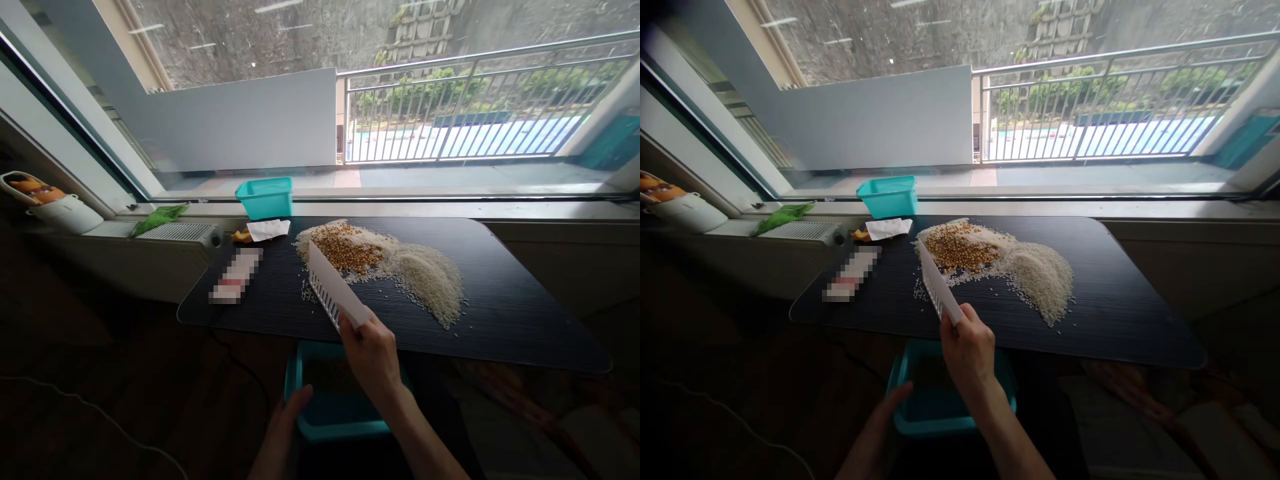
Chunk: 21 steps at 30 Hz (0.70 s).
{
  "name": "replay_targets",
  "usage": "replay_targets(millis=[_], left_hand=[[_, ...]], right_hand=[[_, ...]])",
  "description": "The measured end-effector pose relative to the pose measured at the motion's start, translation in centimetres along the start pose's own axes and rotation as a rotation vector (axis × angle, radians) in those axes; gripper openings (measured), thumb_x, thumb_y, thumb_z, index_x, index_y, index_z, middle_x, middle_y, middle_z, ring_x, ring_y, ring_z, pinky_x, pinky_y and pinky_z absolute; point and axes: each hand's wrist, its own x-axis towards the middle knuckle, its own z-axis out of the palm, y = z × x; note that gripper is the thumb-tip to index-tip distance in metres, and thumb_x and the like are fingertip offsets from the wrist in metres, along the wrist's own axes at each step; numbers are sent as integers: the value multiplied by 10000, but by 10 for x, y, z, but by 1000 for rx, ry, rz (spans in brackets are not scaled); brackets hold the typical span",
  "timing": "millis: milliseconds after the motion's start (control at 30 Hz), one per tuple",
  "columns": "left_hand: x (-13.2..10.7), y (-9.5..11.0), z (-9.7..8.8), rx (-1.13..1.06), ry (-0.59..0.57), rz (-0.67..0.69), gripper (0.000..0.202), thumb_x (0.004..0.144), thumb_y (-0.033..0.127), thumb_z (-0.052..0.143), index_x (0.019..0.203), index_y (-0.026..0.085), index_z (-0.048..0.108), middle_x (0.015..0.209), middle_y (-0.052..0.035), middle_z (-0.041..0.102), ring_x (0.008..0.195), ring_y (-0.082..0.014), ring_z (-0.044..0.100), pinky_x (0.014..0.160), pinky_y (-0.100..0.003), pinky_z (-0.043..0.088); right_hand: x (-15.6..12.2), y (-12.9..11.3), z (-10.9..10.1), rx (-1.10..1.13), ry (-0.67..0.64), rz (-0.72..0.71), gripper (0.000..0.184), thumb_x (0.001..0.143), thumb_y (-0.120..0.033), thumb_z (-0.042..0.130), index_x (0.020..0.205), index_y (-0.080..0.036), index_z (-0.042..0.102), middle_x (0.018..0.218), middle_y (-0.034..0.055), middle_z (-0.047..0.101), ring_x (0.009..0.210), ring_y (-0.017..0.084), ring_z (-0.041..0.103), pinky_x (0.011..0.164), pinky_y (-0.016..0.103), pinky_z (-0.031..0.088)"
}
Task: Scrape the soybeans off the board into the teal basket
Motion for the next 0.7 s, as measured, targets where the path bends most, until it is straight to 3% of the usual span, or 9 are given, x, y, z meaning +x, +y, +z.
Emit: replay_targets(millis=[133,333,400,600,700], left_hand=[[1,10,4,14,-9,21,468,768,298,718,1221,206,643,1102,-99,737,1156,-307,633,1008,-419,469],[9,7,11,65,56,-10,483,735,321,757,1186,191,645,1163,-119,707,1236,-337,568,1031,-413,456],[18,1,9,74,11,-20,484,713,353,775,1161,210,660,1217,-125,683,1298,-357,505,1052,-399,441],[45,-19,14,141,-38,-19,760,600,469,837,1272,211,592,1327,-126,608,1383,-390,379,1135,-446,339],[54,-27,25,186,-54,-83,731,604,490,825,1242,202,612,1330,-131,601,1377,-400,380,1136,-477,325]], right_hand=[[-2,10,-8,-45,46,21,326,922,-296,492,701,-187,706,683,53,697,475,144,615,493,239,444],[-11,52,-54,-236,230,17,375,917,-367,506,682,-155,707,615,90,696,501,202,658,510,272,475],[-11,68,-67,-310,251,58,425,911,-415,498,621,-171,690,579,91,685,480,210,647,494,286,467],[4,105,-85,-277,195,293,514,856,-556,457,522,-206,631,580,118,676,525,242,649,523,320,457],[15,117,-89,-203,130,367,480,825,-563,466,546,-210,633,590,119,674,563,257,659,571,332,467]])
